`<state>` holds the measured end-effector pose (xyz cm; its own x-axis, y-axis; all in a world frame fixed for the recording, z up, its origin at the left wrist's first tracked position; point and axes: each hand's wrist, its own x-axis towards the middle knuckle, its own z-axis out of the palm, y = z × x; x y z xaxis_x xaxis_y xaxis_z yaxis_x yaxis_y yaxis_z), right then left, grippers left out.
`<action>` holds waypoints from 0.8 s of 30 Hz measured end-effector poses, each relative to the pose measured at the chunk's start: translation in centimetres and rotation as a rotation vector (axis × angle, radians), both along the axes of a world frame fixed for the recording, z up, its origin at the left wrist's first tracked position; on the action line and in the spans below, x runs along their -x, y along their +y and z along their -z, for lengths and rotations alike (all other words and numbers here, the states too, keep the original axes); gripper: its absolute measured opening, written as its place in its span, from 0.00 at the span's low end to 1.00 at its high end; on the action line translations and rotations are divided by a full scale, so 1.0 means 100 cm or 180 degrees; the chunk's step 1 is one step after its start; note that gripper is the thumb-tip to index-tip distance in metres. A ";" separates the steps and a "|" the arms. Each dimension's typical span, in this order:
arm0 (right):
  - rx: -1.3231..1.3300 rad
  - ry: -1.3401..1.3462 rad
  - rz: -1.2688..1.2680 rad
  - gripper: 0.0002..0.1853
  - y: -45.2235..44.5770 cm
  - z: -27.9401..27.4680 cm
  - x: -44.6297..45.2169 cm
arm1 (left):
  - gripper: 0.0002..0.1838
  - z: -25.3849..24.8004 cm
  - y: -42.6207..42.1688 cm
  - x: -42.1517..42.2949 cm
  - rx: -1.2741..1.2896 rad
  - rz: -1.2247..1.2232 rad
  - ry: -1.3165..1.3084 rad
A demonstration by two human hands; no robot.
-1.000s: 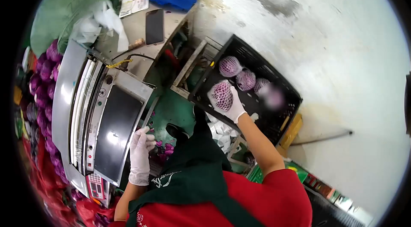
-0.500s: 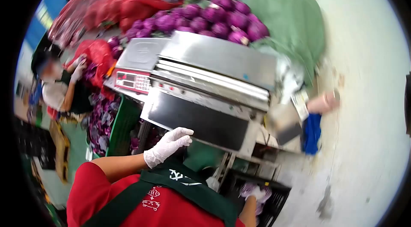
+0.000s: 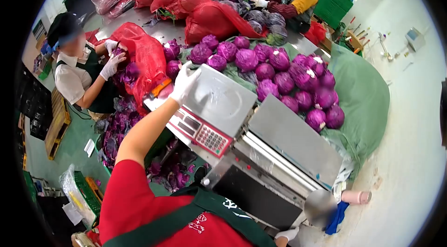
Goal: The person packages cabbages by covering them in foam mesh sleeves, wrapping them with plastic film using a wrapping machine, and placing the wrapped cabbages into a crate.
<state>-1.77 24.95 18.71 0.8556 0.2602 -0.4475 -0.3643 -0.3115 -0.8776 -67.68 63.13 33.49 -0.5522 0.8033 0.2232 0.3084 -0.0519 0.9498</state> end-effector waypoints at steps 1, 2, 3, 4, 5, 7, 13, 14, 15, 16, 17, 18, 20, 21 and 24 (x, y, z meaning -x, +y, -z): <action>0.0180 -0.0233 0.0023 0.32 0.001 -0.011 0.008 | 0.39 0.010 0.036 0.023 0.0229 -0.0158 -0.0118; 0.0378 -0.0437 0.0012 0.31 0.004 -0.020 0.018 | 0.45 0.018 0.067 0.041 0.0480 -0.0290 -0.0234; 0.0546 -0.0616 0.0015 0.30 0.007 -0.028 0.027 | 0.50 0.027 0.096 0.054 0.0771 -0.0593 0.0152; 0.0682 -0.0760 0.0003 0.29 0.009 -0.031 0.032 | 0.55 0.030 0.122 0.061 0.1040 -0.0890 0.0538; 0.0806 -0.0887 0.0016 0.28 0.014 -0.036 0.038 | 0.57 0.029 0.142 0.066 0.1219 -0.0840 0.0609; 0.1041 -0.1142 -0.0046 0.26 0.018 -0.045 0.046 | 0.59 0.031 0.175 0.067 0.1534 -0.0996 0.0397; 0.1894 -0.2200 -0.0417 0.22 0.001 -0.045 0.047 | 0.52 0.052 0.216 0.060 0.2139 -0.1300 0.0086; 0.1435 -0.1505 -0.0028 0.24 0.009 -0.054 0.055 | 0.49 0.047 0.213 0.060 0.2071 -0.1345 0.0005; 0.0955 -0.0785 0.0344 0.25 0.017 -0.065 0.065 | 0.48 0.056 0.214 0.067 0.1851 -0.1254 -0.0111; 0.0957 -0.0773 0.0341 0.25 0.017 -0.067 0.066 | 0.47 0.066 0.213 0.080 0.1613 -0.1166 -0.0207; 0.0944 -0.0725 0.0298 0.26 0.019 -0.067 0.065 | 0.47 0.070 0.213 0.084 0.1107 -0.1232 -0.0588; 0.0933 -0.0669 0.0264 0.27 0.018 -0.067 0.066 | 0.48 0.073 0.214 0.090 0.0832 -0.1201 -0.0788; 0.1204 -0.0657 0.0343 0.28 0.042 -0.099 0.097 | 0.47 0.075 0.217 0.103 0.0074 -0.0897 -0.0861; 0.1481 -0.0684 0.0408 0.28 0.046 -0.111 0.105 | 0.45 0.043 0.198 0.095 0.0130 -0.0787 -0.0555; 0.0364 -0.0209 0.0299 0.30 0.030 -0.077 0.074 | 0.42 -0.012 0.146 0.070 0.0001 0.0118 0.0074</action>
